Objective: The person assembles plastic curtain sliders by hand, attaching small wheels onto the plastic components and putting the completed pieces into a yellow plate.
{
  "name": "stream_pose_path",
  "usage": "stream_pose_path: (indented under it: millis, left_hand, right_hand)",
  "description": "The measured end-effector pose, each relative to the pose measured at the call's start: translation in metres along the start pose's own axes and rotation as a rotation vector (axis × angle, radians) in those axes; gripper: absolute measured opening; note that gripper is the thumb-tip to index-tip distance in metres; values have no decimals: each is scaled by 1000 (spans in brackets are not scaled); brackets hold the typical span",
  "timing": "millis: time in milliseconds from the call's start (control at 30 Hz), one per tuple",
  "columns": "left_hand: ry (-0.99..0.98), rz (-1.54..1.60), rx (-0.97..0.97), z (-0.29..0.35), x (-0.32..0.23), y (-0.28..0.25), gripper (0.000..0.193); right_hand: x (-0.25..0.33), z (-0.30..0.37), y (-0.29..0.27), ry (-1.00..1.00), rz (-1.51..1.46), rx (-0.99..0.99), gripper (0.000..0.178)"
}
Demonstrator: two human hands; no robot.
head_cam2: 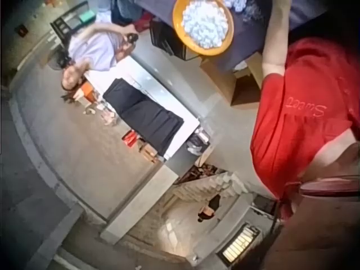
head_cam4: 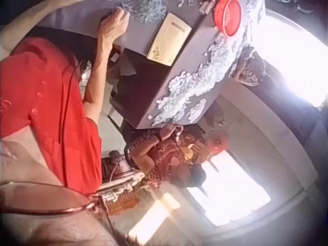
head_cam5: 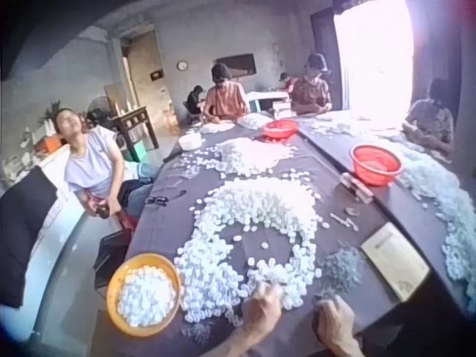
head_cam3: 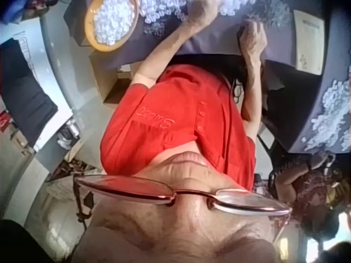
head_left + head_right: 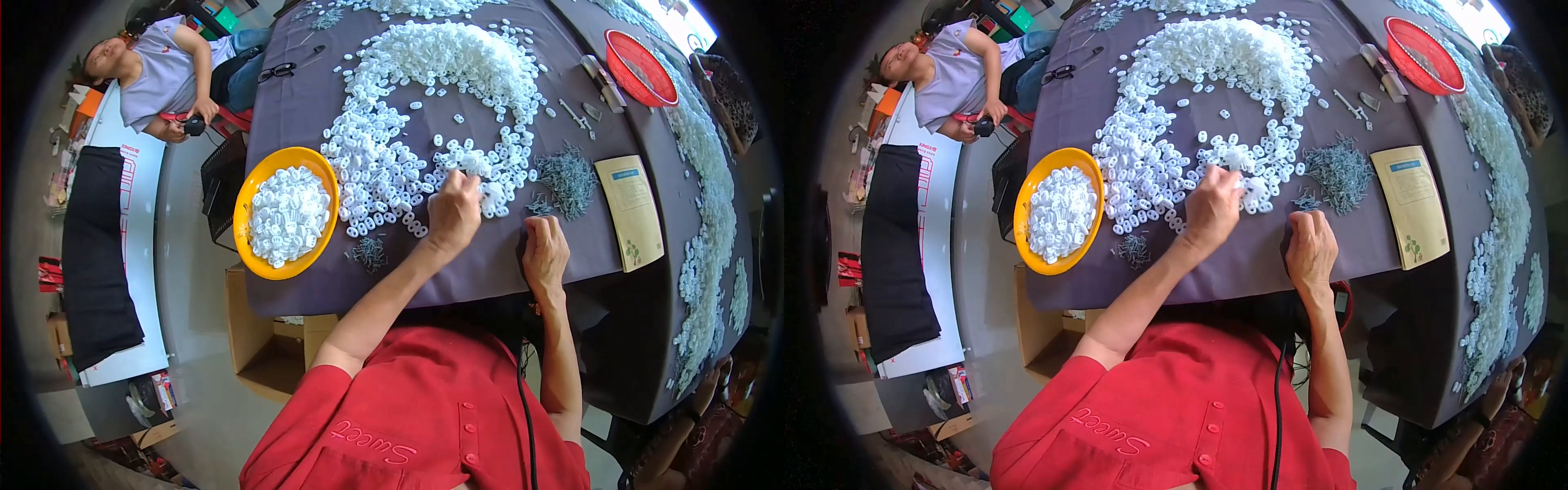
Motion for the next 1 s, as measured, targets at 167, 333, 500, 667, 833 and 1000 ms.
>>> stream_pose_path:
  millis: [167, 333, 500, 667, 833, 1000]
  left_hand:
    - [36, 36, -17, 11, -5, -10, 19]
    - [-122, -14, -120, -23, 29, -32, 17]
    - [-143, -11, -102, -43, 51, -25, 13]
    - [-109, -148, -28, -55, 70, -18, 16]
    - [-134, -199, 112, -61, 64, -17, 12]
    - [-203, -147, 99, -58, 66, -19, 10]
  right_hand:
    - [0, -2, -1, 32, -8, 14, 9]
    - [0, -2, -2, 32, -8, 10, 10]
    - [-1, -2, -1, 18, -17, -2, 11]
    - [-1, -2, 0, 19, -14, -2, 10]
    - [-2, -1, 0, 26, -5, -5, 9]
    - [-2, 1, 0, 32, -24, -31, 9]
Point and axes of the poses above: each hand's wrist, its own z-axis away from the middle knuckle, its own y-axis out of the palm, x = y × z, the point moved 3 cm from there along -z, towards the middle knuckle, and after that the axes turned 5 degrees about -z, right-handed, at the moved point
